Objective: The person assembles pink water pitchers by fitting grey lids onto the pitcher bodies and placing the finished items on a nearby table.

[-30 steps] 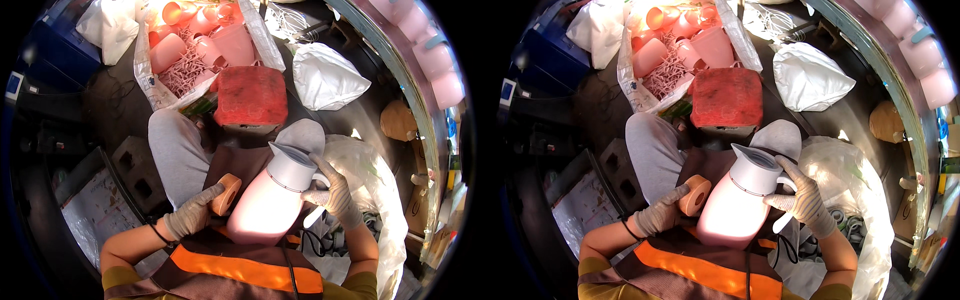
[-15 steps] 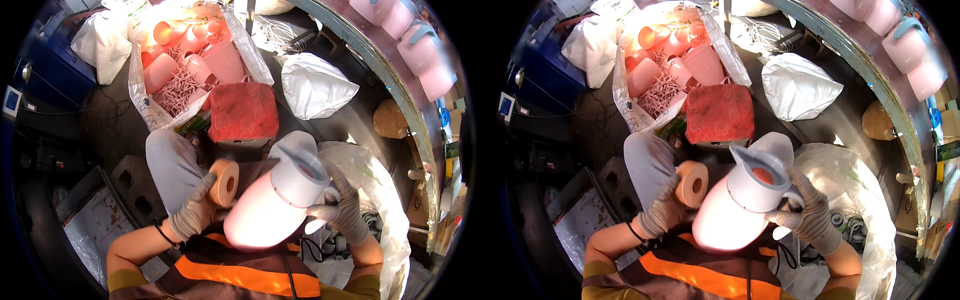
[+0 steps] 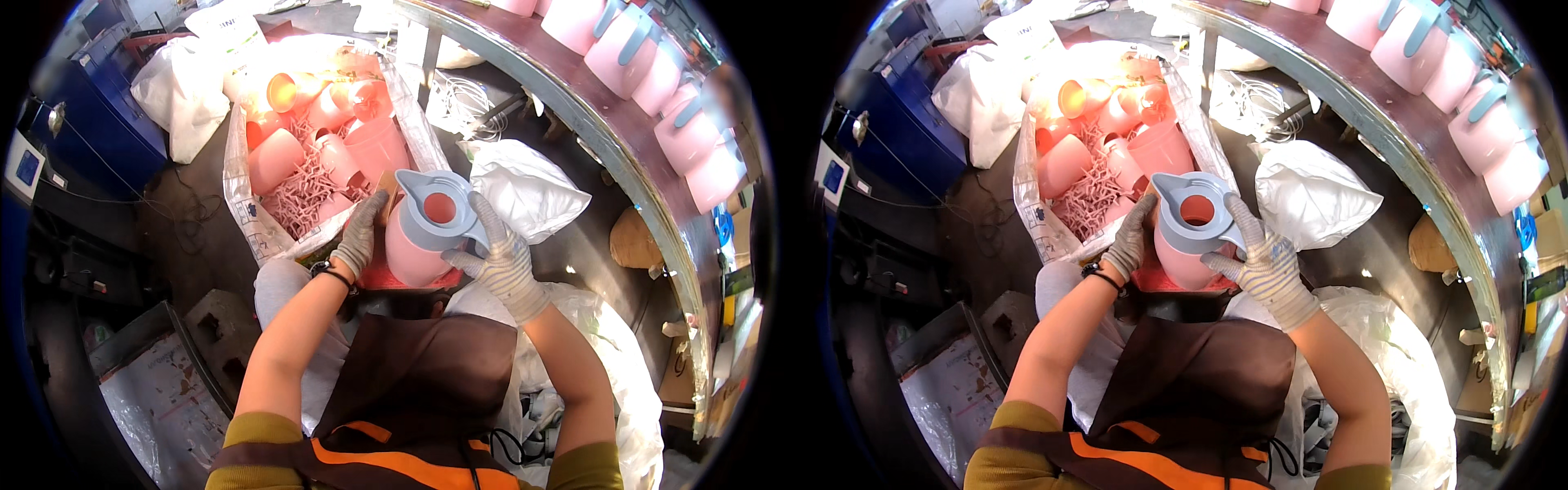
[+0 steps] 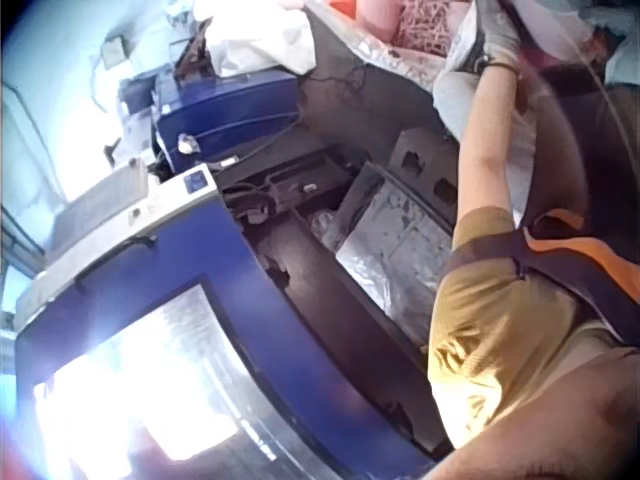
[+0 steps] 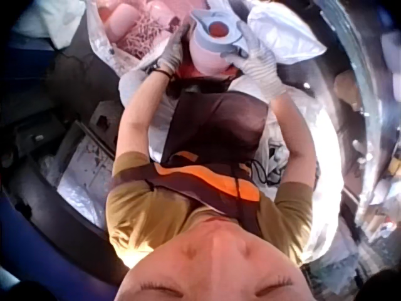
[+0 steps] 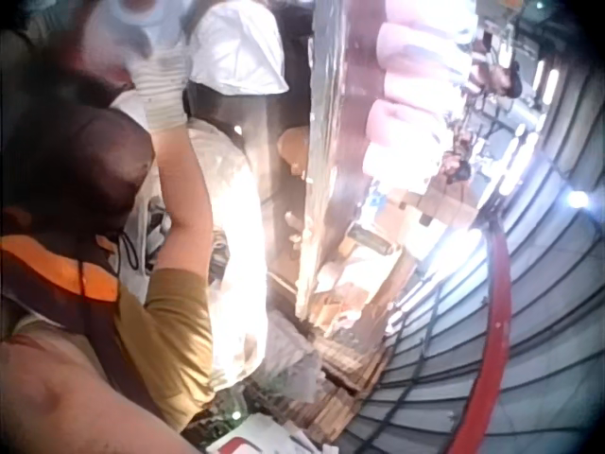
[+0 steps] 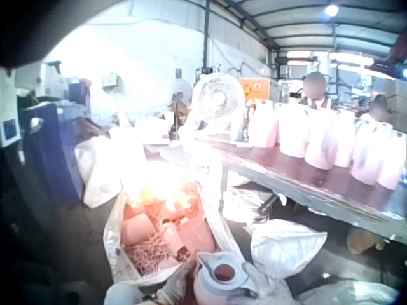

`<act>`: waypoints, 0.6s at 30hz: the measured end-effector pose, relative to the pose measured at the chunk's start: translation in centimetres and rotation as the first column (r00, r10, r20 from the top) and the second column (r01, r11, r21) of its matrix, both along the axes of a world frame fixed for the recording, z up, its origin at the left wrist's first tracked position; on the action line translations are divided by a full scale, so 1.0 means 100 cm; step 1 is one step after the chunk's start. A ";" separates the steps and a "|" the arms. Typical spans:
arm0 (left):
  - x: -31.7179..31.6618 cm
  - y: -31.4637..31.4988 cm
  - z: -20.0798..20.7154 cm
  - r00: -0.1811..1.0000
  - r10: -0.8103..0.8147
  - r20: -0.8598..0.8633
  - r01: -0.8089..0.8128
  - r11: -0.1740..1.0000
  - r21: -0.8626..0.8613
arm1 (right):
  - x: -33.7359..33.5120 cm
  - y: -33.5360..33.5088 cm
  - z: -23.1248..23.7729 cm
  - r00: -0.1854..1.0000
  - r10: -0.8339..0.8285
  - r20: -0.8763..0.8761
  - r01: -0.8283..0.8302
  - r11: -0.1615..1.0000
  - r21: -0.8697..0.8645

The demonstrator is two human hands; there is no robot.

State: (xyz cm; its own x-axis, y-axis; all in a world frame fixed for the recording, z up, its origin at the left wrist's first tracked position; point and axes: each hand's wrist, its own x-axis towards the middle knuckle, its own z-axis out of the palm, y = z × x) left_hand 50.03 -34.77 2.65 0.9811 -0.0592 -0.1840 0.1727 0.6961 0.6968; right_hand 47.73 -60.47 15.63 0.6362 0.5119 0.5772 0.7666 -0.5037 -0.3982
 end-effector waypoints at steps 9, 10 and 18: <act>-0.010 0.036 0.143 0.827 0.107 0.551 -0.460 0.692 0.556 | -0.005 -0.006 -0.004 0.933 -0.062 -0.355 0.086 0.995 0.053; -0.007 0.032 0.172 0.680 0.044 0.732 -0.633 0.540 0.555 | -0.006 -0.007 -0.003 0.911 -0.091 -0.403 0.107 0.994 0.017; -0.043 -0.059 0.290 0.414 -0.391 0.822 -0.905 -0.081 0.417 | 0.003 -0.008 -0.002 0.877 -0.225 -0.425 0.165 0.971 -0.172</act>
